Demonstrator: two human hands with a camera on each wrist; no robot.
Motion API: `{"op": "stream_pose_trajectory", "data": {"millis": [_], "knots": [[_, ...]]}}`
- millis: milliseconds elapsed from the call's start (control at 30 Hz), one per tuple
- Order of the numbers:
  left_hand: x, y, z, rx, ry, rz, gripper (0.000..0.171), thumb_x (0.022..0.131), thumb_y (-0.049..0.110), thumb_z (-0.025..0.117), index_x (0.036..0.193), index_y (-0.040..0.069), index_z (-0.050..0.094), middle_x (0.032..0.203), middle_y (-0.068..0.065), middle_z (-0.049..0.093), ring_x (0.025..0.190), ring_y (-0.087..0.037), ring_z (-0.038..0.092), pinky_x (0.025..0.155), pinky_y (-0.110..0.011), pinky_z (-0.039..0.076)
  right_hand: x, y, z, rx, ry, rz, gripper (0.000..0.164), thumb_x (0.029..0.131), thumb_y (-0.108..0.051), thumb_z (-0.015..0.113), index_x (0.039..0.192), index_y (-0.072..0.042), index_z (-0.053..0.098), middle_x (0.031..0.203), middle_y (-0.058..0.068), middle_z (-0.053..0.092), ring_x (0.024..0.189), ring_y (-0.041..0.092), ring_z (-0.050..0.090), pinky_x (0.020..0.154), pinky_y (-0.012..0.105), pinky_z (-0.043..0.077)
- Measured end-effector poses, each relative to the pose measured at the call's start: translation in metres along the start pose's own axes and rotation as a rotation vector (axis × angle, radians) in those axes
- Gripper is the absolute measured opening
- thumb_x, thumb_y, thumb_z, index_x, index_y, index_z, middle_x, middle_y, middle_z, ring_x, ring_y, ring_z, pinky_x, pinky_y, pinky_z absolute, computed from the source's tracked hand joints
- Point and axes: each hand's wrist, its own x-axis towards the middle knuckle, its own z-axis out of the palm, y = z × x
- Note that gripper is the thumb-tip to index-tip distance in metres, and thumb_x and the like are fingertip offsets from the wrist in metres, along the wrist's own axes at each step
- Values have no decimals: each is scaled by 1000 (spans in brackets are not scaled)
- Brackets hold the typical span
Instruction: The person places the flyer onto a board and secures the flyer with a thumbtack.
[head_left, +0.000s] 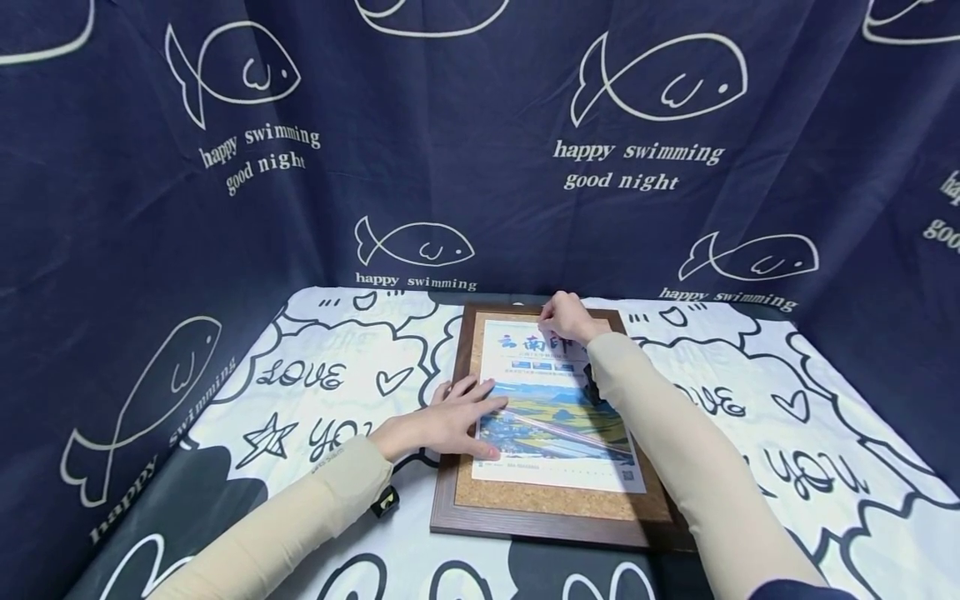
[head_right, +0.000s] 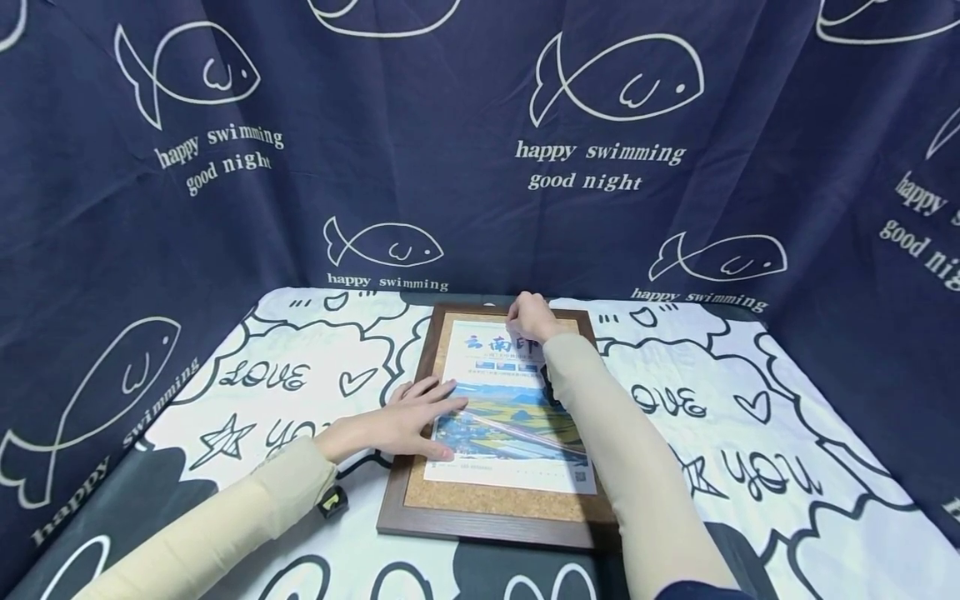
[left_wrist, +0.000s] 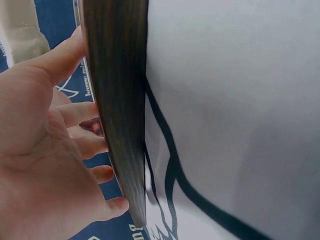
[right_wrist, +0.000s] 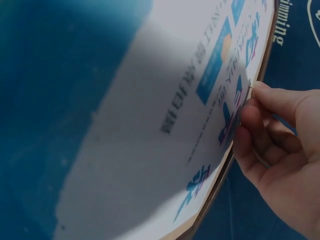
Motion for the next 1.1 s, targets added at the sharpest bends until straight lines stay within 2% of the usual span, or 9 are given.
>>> {"op": "stream_pose_trajectory", "data": {"millis": [233,767,1100], "knots": [[0,-1,0,8,-2,-3,79,88,57,60,153,28,28,164,-5,9,152,-31,-1,117,-63,2,1,-1,2,-62,-1,-63,17,90,-3,59,87,1,76,88,17,73,72,24,62,70,38,53],[0,0,-1,7,-5,-1,79,88,57,60,153,26,27,164,-6,8,152,-32,-1,116,-63,3,7,-2,4,-89,-45,-8,15,91,-4,61,88,0,75,90,13,73,78,22,59,78,38,52],[0,0,-1,14,-6,-6,80,88,57,60,153,26,27,164,-6,8,152,-32,0,116,-63,4,8,0,3,-90,-51,-2,15,91,-6,62,87,-1,75,90,13,72,79,23,58,77,36,51]]}}
